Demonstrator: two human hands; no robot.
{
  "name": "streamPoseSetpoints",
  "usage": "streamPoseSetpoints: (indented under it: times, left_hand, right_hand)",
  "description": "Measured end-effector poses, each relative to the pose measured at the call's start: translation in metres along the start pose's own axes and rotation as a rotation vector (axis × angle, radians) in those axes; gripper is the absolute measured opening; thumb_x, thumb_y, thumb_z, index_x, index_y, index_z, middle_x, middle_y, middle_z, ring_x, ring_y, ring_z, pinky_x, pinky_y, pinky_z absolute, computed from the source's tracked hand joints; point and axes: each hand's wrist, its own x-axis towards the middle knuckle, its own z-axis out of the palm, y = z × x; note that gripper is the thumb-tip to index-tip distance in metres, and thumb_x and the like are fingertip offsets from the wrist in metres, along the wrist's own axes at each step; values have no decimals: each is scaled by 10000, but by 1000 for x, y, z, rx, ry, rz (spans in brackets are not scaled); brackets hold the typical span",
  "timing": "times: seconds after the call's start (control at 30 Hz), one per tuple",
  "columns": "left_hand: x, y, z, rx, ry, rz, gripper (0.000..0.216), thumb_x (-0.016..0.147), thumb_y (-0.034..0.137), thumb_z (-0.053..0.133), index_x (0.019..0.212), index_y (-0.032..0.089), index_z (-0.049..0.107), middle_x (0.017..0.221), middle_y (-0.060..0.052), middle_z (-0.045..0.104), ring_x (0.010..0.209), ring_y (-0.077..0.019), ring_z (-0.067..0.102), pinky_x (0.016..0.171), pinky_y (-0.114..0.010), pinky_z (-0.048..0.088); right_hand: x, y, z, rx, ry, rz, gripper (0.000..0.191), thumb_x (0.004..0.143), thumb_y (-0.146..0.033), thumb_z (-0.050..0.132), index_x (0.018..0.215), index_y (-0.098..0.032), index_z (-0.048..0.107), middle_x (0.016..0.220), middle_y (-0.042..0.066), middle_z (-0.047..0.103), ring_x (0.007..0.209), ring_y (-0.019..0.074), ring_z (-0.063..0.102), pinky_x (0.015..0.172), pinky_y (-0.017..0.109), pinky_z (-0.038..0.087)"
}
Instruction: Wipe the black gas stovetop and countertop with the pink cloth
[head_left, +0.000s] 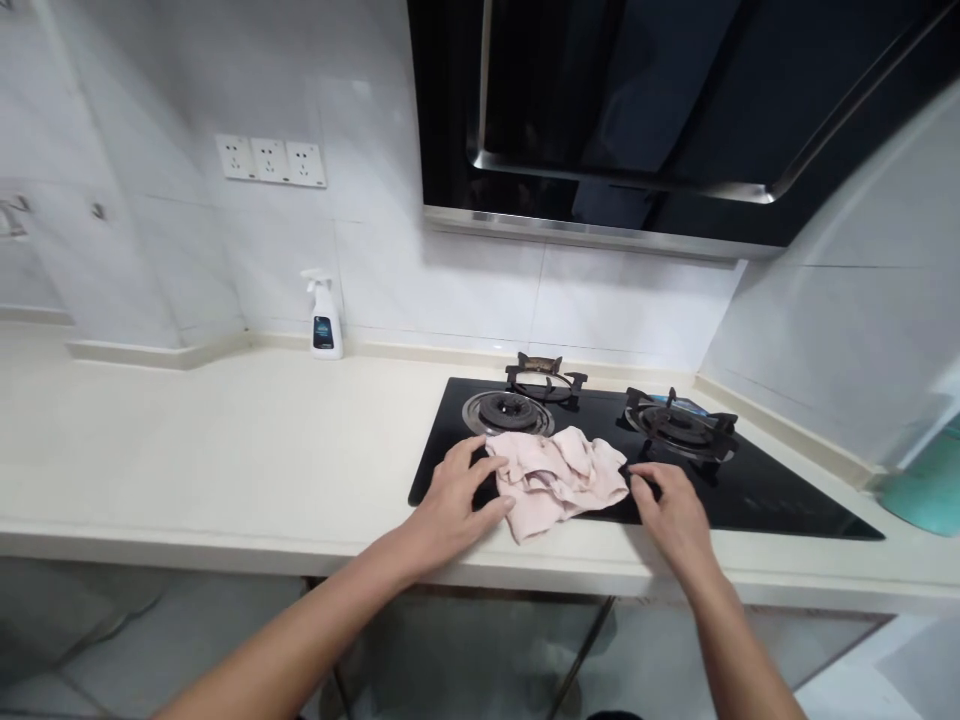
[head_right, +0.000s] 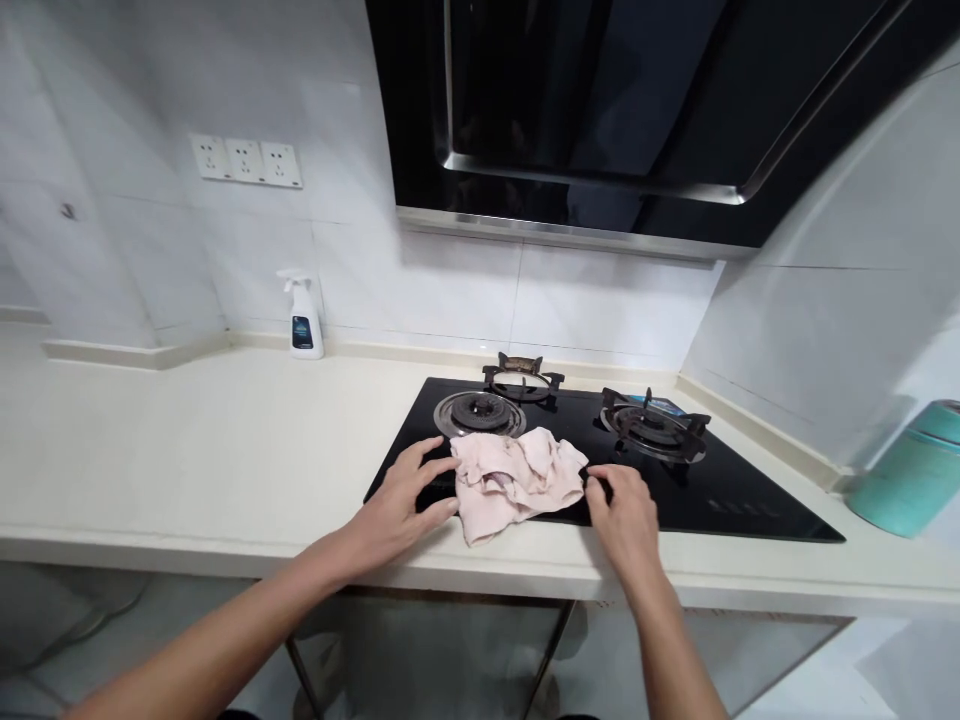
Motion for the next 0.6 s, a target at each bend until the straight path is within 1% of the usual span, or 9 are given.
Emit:
streamPoseSetpoints:
  times: [0.07,0.13,0.23,0.27,0.33,0.4,0.5,0.6]
  left_hand:
    - [27,4,7,55,-93,2,579,964,552,565,1463,260,555,1667,-149,304,1548,-395,235,1217,-630,267]
    - [53,11,19,93,-209,8,685,943,615,566,1536,283,479,1711,-137,207,1572,-426,126,1219,-678,190]
    - [84,22,48,132,-367,64,786,916,700,540,1597,351,362,1743,-86,42,1577,-447,-23,1193,-748,78]
    - [93,25,58,142,-413,82,804,908,725,528,1604,371,339,1745,-72,14,1573,-454,-54,1178,-769,58]
    - [108,27,78,165,-492,90,811,906,742,505,1612,398,303,1745,-62,30,1569,-466,-56,1147,-803,55]
    - [122,24,91,201,-523,75,739,946,687,456,1610,404,297,1741,-57,108,1574,-453,14,1136,-806,93]
    - [142,15,100,250,-503,53,617,998,569,377,1584,379,356,1722,-41,213,1568,-393,137,1154,-755,158]
    - [159,9,102,261,-498,32,600,999,565,364,1557,349,408,1710,-45,254,1556,-361,187,1170,-724,161]
  right_hand:
    - [2,21,-9,-185,-47,7,423,917,-489,386,1015,-218,695,1158,125,652,1125,311,589,1011,490,451]
    - [2,38,-8,-341,-104,21,493,947,-489,326,1087,-203,703,1232,144,633,1157,325,587,1001,507,459]
    - [-4,58,2,-448,-155,-3,572,977,-525,289,1189,-182,693,1325,168,595,1237,343,554,1049,543,432]
    - [-6,62,5,-460,-159,-10,587,981,-544,285,1210,-185,688,1339,167,591,1256,347,541,1061,553,423]
    - [-11,67,9,-465,-162,-9,611,981,-573,273,1218,-192,688,1340,162,594,1263,354,536,1061,567,422]
    - [-12,68,9,-457,-165,-1,622,974,-591,266,1203,-202,695,1340,160,595,1258,359,538,1055,580,423]
    - [-12,68,7,-433,-160,0,626,962,-610,270,1181,-213,701,1334,160,599,1272,359,529,1064,593,412]
    - [-10,71,8,-426,-153,7,650,943,-631,262,1166,-210,705,1315,163,612,1257,370,540,1068,602,411]
